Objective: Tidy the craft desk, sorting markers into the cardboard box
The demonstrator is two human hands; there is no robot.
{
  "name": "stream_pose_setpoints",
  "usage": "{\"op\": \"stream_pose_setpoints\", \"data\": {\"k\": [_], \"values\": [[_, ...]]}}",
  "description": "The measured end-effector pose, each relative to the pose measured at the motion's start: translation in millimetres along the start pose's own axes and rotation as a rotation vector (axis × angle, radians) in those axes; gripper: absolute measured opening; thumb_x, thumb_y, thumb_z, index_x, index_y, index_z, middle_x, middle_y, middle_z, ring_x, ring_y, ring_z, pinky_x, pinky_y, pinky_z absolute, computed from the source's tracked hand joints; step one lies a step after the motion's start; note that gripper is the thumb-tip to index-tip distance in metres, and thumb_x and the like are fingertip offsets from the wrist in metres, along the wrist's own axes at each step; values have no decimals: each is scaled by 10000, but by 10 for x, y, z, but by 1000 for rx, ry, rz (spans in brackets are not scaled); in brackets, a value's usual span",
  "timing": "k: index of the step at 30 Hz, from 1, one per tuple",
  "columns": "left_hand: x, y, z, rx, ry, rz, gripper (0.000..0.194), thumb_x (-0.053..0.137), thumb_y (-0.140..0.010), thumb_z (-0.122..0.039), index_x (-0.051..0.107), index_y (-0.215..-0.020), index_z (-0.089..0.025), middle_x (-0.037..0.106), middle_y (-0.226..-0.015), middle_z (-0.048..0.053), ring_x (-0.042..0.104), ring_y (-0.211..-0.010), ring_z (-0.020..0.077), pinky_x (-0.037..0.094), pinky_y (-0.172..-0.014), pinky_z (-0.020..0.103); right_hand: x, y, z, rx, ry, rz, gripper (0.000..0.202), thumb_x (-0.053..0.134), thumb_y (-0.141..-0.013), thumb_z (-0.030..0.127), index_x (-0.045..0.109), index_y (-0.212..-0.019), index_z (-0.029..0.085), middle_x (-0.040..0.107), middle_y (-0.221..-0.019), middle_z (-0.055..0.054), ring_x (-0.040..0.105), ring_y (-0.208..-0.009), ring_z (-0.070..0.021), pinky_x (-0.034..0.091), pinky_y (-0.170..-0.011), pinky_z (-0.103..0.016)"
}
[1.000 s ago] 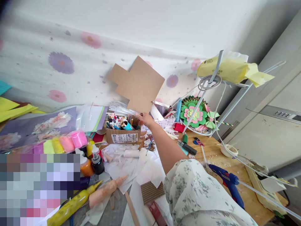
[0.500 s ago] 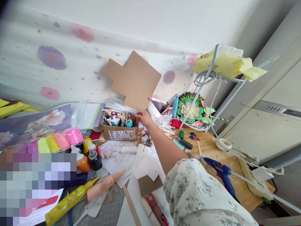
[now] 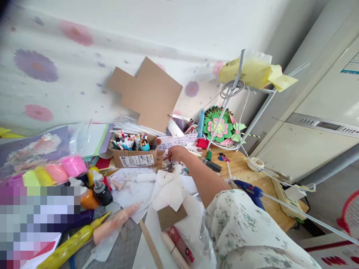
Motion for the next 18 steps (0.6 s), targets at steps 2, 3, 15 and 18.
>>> {"op": "stream_pose_setpoints", "data": {"k": [2, 3, 15, 18], "values": [[-3, 24, -10, -39, 36, -21, 377, 360, -877, -443, 707, -1022, -421, 739, -897, -46, 697, -898, 229, 577, -786, 348, 81, 36, -15, 11, 80, 22, 219, 720, -544, 182, 714, -759, 222, 701, -875, -55, 618, -906, -260, 446, -731, -301], [-3, 33, -17, -50, 50, -27, 388, 345, -881, -431, 706, -1025, -428, 737, -917, -48, 695, -906, 229, 574, -794, 348, 88, 52, -20, 13, 106, 20, 213, 726, -546, 208, 715, -759, 216, 699, -891, -67, 616, -921, -270, 447, -731, -304], [-37, -147, 275, -170, 322, -61, 242, 617, -631, -536, 755, -752, -378, 723, -656, 35, 673, -727, 266, 559, -561, 310, -1131, -150, 354, -126, 16, -428, 431, 555, -785, 184, 587, -1215, 190, 663, -1084, -48, 609, -962, -176, 456, -814, -271], [-20, -157, 315, -176, 318, -61, 211, 624, -627, -513, 753, -726, -378, 721, -648, 27, 667, -697, 253, 553, -547, 299, -1077, -262, 744, -247, 54, -405, 452, 582, -691, 53, 658, -1113, 197, 667, -1071, -52, 604, -982, -183, 444, -851, -266]]}}
Point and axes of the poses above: each hand's wrist, its own y-axis away from the middle knuckle, its own x-axis out of the palm, z = x × y, the point moved 10 cm from there along -y, towards the middle knuckle
